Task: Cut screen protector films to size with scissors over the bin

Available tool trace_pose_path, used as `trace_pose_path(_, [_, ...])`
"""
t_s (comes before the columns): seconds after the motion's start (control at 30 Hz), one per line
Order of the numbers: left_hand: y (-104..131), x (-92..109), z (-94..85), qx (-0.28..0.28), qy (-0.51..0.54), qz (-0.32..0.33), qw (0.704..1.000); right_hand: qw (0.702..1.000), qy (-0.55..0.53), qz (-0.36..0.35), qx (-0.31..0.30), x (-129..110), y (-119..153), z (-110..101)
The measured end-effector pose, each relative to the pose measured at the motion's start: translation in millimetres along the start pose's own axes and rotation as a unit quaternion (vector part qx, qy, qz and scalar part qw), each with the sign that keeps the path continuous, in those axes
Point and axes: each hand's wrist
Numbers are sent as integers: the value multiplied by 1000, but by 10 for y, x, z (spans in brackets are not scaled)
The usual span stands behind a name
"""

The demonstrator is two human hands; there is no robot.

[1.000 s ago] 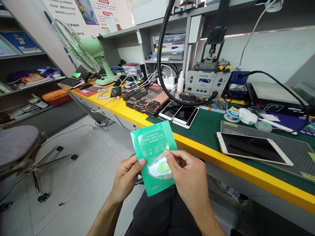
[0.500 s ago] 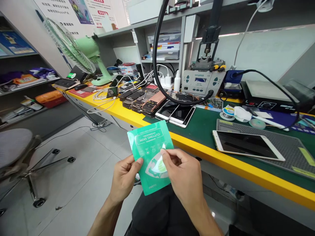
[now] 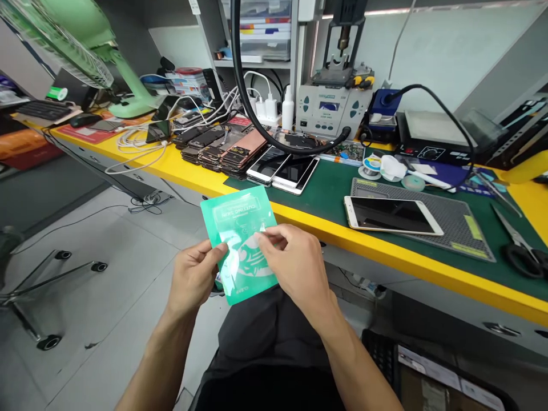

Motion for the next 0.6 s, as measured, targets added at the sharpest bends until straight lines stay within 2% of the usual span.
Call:
trace_pose_path(0.17, [1,-5,-22,2,-33,-3,999,999,-27,23,-19,25,-26,-12])
trace_pose_path(0.33, [-8,25,-37,-38,-55,16,998,995,-72,49,-41,7,-44,-76])
trace_pose_path(0.6, [-17,41,-50,-59,-39,8,997,996,-72,44,-31,13,-33,-69])
Point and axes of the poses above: each hand's wrist, its own y-axis away from the middle knuckle, its own z-axis out of the palm, x = y × z, and after that the axes turned 2 degrees about y, right-handed
